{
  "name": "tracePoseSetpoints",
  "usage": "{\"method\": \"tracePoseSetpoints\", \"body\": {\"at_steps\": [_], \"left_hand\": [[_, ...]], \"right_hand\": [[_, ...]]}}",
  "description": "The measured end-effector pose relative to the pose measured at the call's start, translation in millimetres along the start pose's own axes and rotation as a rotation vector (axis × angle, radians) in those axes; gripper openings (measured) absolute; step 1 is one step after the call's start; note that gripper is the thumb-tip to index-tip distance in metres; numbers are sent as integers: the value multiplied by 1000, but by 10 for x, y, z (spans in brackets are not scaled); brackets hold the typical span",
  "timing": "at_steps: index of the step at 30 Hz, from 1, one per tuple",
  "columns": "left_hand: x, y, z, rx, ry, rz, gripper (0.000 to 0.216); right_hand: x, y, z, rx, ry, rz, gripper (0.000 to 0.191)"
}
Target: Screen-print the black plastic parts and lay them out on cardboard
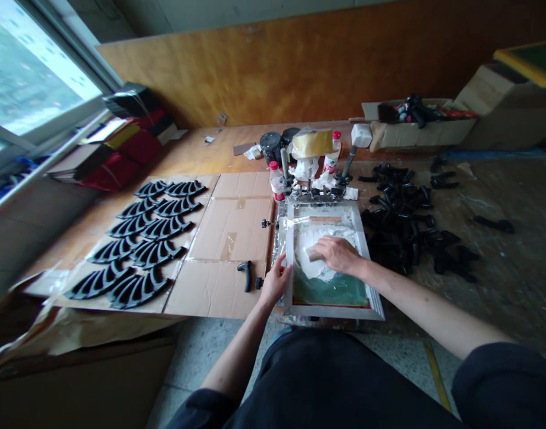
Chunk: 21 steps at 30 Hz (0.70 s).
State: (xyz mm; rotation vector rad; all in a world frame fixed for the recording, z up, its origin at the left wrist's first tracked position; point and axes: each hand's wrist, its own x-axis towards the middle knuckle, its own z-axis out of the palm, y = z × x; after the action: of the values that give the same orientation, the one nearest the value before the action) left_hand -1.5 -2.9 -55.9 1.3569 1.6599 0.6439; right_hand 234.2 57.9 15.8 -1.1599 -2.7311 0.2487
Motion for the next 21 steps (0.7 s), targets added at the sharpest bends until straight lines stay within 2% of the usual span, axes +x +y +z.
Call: {"method": "tracePoseSetpoints", "body": {"at_steps": [2,4,6,9,12,15,18,21], "left_hand": [[-2,-5,4,-3,6,-4,57],[-1,-4,6,-13,14,-9,57],[-1,7,1,-28,20,-12,56],[-12,38,-18,-61,24,-11,56],[-29,65,-33,-96,23,-10,56],[-37,88,-42,-129,7,-14,58],[-56,150,-84,-176,-13,-22,61],[-121,308,-201,-262,-44,-9,67]], "right_hand": [[-202,-20,-21,13,-45,-184,17],[-293,-13,-85,52,-88,-268,17],[-279,-1,-131,92,-83,-215,12],[-235,-29,-55,73,53,-63,17],[-346,-108,135,23,145,-103,33],[-454,-156,196,78,123,-143,31],[-259,-114,37,148,155,16,22],[143,88,-248,158,271,238,44]]}}
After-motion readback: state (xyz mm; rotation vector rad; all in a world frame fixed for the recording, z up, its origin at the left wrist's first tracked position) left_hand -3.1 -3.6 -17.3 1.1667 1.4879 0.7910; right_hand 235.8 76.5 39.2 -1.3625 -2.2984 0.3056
